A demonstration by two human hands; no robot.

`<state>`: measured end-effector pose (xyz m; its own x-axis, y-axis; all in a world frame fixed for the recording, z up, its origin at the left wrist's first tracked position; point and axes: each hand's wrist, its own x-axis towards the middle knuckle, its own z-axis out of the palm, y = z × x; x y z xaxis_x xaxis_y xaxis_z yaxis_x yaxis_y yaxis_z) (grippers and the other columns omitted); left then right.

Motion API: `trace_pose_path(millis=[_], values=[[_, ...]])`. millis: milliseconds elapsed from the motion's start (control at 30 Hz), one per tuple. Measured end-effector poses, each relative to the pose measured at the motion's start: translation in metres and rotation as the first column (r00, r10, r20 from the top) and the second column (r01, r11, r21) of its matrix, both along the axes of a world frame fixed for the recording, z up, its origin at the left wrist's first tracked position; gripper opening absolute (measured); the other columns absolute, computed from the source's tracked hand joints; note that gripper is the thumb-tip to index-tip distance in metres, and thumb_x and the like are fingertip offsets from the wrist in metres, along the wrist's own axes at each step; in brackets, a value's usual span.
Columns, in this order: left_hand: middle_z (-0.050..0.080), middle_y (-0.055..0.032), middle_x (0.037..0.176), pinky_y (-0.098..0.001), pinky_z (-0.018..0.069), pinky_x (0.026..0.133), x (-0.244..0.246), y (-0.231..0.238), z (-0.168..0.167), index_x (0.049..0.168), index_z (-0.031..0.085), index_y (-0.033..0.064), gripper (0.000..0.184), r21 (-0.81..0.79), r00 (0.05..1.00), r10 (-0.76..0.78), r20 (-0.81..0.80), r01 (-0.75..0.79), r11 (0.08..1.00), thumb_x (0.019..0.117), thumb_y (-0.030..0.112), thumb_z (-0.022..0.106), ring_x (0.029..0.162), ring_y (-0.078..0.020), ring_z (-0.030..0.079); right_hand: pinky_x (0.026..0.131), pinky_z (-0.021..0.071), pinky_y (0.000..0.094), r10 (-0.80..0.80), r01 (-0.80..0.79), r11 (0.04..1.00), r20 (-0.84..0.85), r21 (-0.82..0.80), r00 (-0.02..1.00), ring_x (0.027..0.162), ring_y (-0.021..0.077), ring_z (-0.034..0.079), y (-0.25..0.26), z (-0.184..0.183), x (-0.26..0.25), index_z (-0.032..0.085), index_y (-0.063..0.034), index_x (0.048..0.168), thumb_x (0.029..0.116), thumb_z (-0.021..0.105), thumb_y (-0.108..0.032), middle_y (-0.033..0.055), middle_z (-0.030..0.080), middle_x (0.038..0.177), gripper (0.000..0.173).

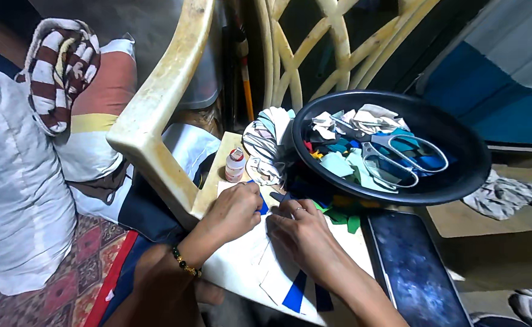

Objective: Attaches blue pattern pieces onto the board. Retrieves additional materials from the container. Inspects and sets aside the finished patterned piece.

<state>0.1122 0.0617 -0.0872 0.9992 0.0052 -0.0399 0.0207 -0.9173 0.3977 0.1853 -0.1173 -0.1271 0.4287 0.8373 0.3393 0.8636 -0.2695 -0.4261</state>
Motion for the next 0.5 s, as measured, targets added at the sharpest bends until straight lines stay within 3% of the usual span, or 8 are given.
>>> trace_pose_path(millis=[133, 333, 500], values=[[0.068, -0.0204, 0.101, -0.0443, 0.0516, 0.090, 0.002, -0.002, 0.003, 0.092, 0.072, -0.0070, 0.017, -0.035, 1.000, -0.005, -0.024, 0.004, 0.999, 0.0950, 0.003, 0.058, 0.100, -0.0318, 0.066, 0.083, 0.0530, 0.0529, -0.003, 0.003, 1.000, -0.009, 0.017, 1.000, 0.106, 0.0418, 0.063, -0.003, -0.007, 0.000, 0.080, -0.0080, 0.098, 0.0872, 0.072, -0.013, 0.0172, 0.069, 0.109, 0.014], [0.066, -0.0141, 0.099, -0.0331, 0.0515, 0.081, 0.008, 0.003, 0.007, 0.089, 0.070, -0.0040, 0.014, -0.166, 0.986, 0.084, -0.142, -0.108, 0.980, 0.0943, 0.005, 0.061, 0.091, -0.0195, 0.063, 0.083, 0.0545, 0.0517, -0.012, 0.012, 0.999, 0.002, 0.038, 1.000, 0.107, 0.0419, 0.063, -0.006, -0.011, -0.005, 0.079, -0.0088, 0.104, 0.0874, 0.072, -0.015, 0.0180, 0.069, 0.110, 0.019], [0.067, -0.0111, 0.100, -0.0257, 0.0498, 0.078, 0.006, 0.011, 0.002, 0.086, 0.071, -0.0026, 0.013, -0.286, 0.987, 0.115, -0.115, -0.143, 0.947, 0.0931, 0.006, 0.064, 0.088, -0.0118, 0.061, 0.083, 0.0543, 0.0511, -0.021, 0.021, 0.999, 0.002, 0.043, 1.000, 0.108, 0.0415, 0.063, -0.004, -0.008, -0.005, 0.079, -0.0103, 0.110, 0.0886, 0.070, -0.016, 0.0178, 0.068, 0.112, 0.024]])
